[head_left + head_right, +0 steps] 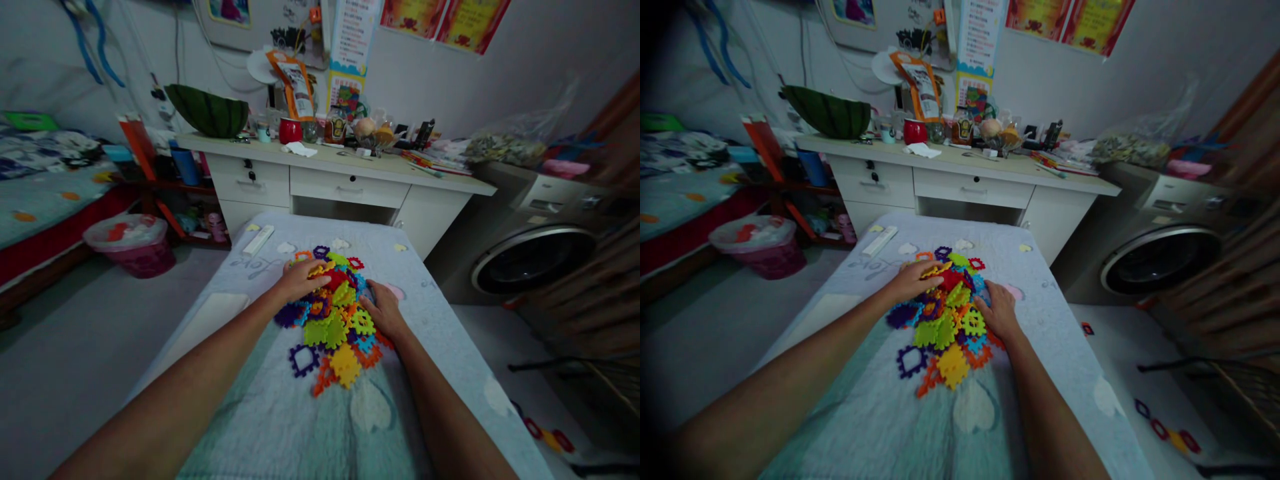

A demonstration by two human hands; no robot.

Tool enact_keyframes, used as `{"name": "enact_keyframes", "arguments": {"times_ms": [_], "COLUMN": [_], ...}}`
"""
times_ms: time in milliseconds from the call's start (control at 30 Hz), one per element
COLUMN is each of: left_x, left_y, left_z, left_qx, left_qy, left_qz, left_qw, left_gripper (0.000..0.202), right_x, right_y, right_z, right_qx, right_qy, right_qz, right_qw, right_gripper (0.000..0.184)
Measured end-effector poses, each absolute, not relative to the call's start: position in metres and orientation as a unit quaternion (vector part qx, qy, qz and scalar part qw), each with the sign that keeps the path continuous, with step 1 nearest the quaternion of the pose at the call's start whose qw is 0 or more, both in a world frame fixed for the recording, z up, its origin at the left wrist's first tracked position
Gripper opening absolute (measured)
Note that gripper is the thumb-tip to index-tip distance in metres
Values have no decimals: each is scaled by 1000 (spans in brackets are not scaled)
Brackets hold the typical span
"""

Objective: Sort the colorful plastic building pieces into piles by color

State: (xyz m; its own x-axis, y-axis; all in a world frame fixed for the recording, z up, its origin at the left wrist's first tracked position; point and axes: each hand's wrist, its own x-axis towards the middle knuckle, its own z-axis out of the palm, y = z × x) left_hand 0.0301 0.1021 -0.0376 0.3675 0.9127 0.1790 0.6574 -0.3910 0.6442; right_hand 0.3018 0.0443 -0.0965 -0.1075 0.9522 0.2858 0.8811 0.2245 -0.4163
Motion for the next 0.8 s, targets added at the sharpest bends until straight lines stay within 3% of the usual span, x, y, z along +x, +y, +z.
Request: {"name": "enact_keyframes", "arguments": {"times_ms": [100,233,367,500,600,800], "left_x": [41,42,29,24,31,44], "left_y": [79,47,11,-24,-39,-30], "left_z": [-25,-16,-28,-50,-60,-60], "left_qx": [831,872,867,856,860,854], "left_qy": [437,390,433,471,475,493], "left_qz": [257,226,199,137,103,126], "left_qw": [228,192,145,161,157,108], "left_gripper": [59,85,124,140,140,115], "right_x": [301,301,302,302,301,296], "right_y": [44,43,43,43,43,39], "right_z": [-96,-96,-94,-94,-93,-90], "right_qx": [-619,-618,-607,-608,-612,-593], "right_qy": [-738,-733,-732,-731,-732,-740], "right_qz": [72,73,86,96,89,124], "right_qw": [257,275,298,294,285,292], "right_gripper": [57,54,56,62,63,59]}}
